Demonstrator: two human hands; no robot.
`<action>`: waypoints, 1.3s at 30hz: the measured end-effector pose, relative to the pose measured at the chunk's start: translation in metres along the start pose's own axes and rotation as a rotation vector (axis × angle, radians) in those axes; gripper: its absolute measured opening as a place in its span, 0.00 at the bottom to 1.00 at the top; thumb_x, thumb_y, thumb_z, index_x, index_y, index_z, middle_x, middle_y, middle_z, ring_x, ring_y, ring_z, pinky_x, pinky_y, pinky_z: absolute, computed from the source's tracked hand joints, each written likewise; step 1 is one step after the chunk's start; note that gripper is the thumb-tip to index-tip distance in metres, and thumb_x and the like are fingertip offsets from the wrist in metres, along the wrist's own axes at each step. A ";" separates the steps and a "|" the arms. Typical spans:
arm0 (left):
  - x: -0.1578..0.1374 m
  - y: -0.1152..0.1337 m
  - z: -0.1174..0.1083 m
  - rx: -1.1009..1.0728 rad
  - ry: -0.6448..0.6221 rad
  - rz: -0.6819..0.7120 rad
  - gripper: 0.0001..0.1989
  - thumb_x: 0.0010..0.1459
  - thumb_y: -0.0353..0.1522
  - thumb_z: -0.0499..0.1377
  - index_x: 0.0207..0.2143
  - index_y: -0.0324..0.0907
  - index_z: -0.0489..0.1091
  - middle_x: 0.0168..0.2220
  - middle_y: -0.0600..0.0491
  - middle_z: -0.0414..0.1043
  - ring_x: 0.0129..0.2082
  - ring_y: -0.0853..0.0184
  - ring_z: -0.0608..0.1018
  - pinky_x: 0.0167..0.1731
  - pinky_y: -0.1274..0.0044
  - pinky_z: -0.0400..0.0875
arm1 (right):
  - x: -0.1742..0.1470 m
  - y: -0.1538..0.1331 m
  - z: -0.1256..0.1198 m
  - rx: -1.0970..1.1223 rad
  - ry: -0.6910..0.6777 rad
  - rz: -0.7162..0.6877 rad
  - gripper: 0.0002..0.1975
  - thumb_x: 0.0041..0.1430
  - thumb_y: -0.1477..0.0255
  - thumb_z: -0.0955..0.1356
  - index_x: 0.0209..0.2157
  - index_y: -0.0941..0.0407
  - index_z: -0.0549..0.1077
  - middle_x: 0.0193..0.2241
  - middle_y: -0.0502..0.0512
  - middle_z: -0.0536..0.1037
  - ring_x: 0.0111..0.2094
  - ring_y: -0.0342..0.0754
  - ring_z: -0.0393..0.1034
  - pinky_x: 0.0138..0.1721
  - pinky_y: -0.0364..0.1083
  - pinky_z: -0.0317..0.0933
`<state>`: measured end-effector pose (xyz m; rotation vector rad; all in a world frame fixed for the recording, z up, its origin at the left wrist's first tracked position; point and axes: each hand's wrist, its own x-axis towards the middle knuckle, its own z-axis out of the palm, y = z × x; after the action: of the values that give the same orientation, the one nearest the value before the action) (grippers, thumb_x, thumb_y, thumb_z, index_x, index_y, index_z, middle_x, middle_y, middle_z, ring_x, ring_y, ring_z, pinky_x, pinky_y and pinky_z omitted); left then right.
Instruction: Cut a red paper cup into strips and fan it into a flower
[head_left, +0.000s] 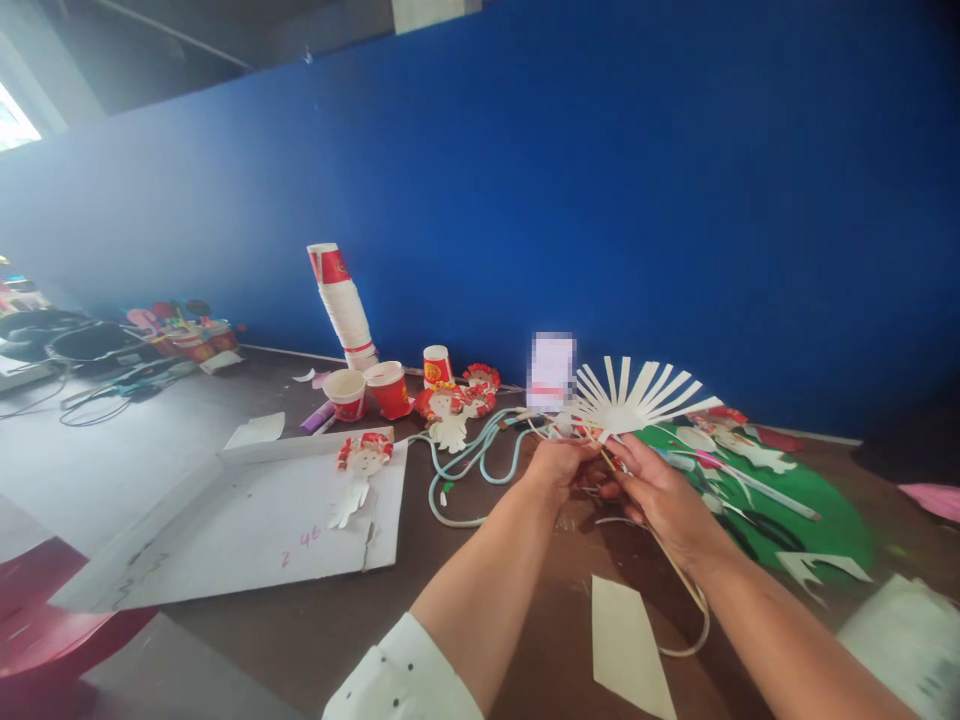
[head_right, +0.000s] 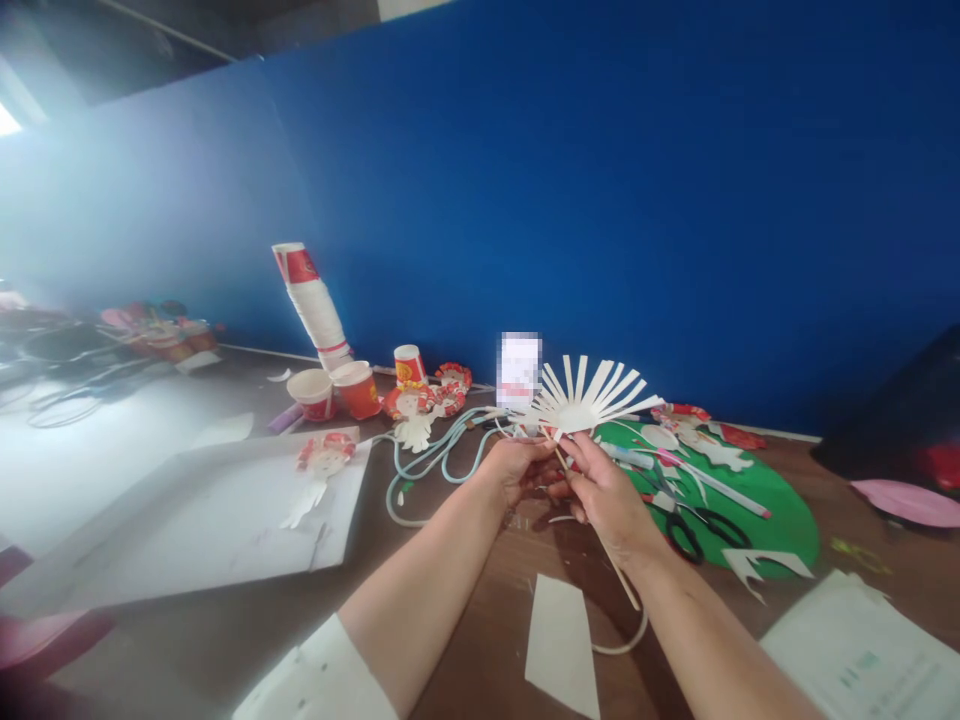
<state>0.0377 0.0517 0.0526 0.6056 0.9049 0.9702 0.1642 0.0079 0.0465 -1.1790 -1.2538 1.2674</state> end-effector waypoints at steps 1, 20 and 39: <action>-0.001 0.001 0.001 0.000 0.015 -0.004 0.02 0.49 0.25 0.63 0.28 0.34 0.73 0.23 0.52 0.72 0.20 0.74 0.71 0.24 0.80 0.68 | 0.000 0.000 0.000 0.000 0.000 -0.002 0.37 0.51 0.74 0.67 0.62 0.40 0.56 0.63 0.52 0.59 0.26 0.41 0.70 0.13 0.37 0.50; 0.006 -0.003 -0.005 -0.064 -0.077 0.104 0.09 0.42 0.27 0.68 0.27 0.33 0.74 0.23 0.51 0.72 0.22 0.70 0.73 0.24 0.77 0.68 | -0.004 -0.010 -0.002 0.167 -0.104 0.026 0.38 0.54 0.75 0.67 0.63 0.38 0.51 0.66 0.50 0.50 0.36 0.44 0.75 0.15 0.36 0.56; 0.001 0.002 -0.004 0.091 -0.047 0.108 0.10 0.41 0.32 0.69 0.23 0.37 0.71 0.19 0.54 0.69 0.17 0.71 0.70 0.21 0.77 0.68 | -0.004 -0.008 -0.003 0.151 -0.080 0.058 0.26 0.54 0.69 0.69 0.55 0.40 0.65 0.61 0.46 0.63 0.42 0.46 0.74 0.19 0.35 0.62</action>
<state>0.0334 0.0534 0.0520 0.7585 0.8851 1.0112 0.1676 0.0043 0.0550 -1.0722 -1.1659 1.4386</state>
